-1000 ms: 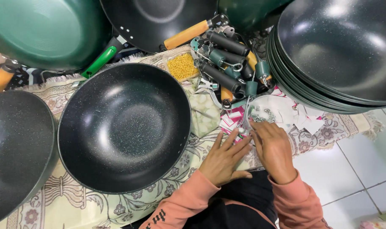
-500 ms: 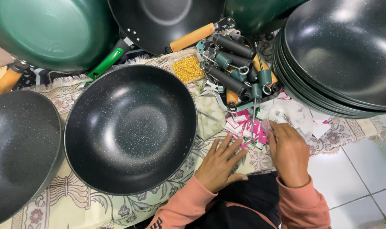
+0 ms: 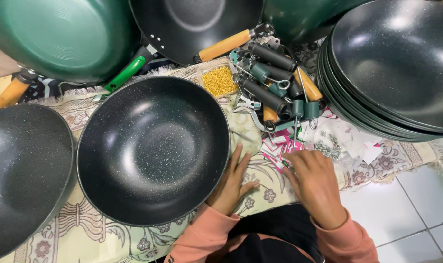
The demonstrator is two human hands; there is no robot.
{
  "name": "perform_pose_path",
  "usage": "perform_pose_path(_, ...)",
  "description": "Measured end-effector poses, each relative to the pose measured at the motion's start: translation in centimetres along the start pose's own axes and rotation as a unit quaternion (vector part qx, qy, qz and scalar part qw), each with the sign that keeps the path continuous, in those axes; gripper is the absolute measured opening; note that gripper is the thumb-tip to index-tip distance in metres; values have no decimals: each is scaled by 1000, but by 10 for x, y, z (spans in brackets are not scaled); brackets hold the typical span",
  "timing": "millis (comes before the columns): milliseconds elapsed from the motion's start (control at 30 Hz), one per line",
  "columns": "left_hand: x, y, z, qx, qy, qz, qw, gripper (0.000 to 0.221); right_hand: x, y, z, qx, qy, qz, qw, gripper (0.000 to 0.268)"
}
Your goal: Assembling a handle onto a wok by fitting metal components together
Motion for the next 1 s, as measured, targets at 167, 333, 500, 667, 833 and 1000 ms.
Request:
perform_pose_path(167,-8,5,2,0,8,-14,1000,82,6,-31,-9,24,23,-66,997,26)
perform_pose_path(333,-6,3,2,10,-1,-51,999,82,0,-45,-14,23,21,-74,997,23)
perform_pose_path(500,4,-3,0,42,60,111,991,78,-4,-61,-12,32,-22,-94,995,21)
perform_pose_path(667,-13,12,5,42,62,120,990,77,3,-52,-3,16,-31,-89,995,20)
perform_pose_path(833,-6,8,1,36,64,123,990,77,5,-42,0,-25,-19,-63,997,18)
perform_pose_path(1000,-34,31,6,17,51,119,991,73,5,-7,5,-90,-20,71,993,23)
Point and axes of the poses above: each hand's wrist, its own z-axis towards the middle knuckle, its own y-axis out of the back of the hand, x = y × z, the point moved 5 cm from there along z, towards the middle knuckle, and after that the axes turned 6 degrees about -z, right-handed, at the moved point
